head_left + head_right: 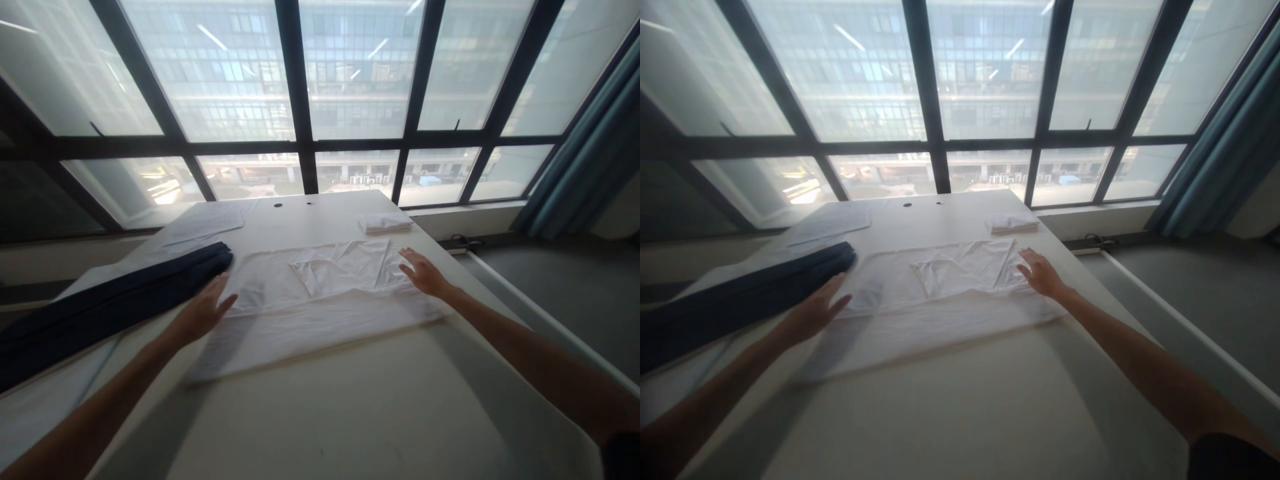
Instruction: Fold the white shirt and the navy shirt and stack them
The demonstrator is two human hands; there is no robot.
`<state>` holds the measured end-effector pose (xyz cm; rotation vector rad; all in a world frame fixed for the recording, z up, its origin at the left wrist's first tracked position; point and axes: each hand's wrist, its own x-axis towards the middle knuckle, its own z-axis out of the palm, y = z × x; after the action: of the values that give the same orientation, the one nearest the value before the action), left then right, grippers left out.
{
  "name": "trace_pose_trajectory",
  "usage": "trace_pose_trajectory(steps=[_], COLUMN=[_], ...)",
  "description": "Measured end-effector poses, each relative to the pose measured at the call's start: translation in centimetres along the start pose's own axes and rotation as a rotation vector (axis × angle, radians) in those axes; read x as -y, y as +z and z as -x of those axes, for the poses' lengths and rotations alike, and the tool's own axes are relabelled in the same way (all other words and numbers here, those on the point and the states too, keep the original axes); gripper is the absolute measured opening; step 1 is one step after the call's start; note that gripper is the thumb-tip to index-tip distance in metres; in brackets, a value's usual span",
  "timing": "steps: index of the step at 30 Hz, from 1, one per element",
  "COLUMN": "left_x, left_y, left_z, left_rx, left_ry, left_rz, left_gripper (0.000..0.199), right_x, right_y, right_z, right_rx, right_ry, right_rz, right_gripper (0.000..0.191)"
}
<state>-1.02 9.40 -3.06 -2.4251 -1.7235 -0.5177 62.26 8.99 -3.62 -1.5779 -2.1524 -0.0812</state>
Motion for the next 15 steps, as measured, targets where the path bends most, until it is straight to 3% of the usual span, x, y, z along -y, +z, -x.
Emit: trace_pose_trajectory(steps=[3,7,11,15], left_x=[-0.6,-0.7,-0.1,0.8], left_y=[-0.8,-0.1,1.9,4.2], left_z=[-5.9,-11.9,-15.3,-17.1], left_rx=[0.057,0.148,0.189,0.175], left_ry=[0.008,-0.008,-0.119,-0.145], left_rz=[0.077,0.114,0.125,0.151], left_gripper=[0.083,0.074,0.060,0.049], right_x=[-0.7,-1.2,-1.5,-1.7], right_y=[0.5,2.0,3.9,5.5], right_z=[-5.2,-10.5,-13.6,-15.3], right_rx=[0.040,0.173,0.235,0.304], right_ry=[0.020,0.046,0.030,0.002], right_rz=[-0.042,0.007,0.023,0.024], right_gripper=[0.050,0.049,0.049,0.048])
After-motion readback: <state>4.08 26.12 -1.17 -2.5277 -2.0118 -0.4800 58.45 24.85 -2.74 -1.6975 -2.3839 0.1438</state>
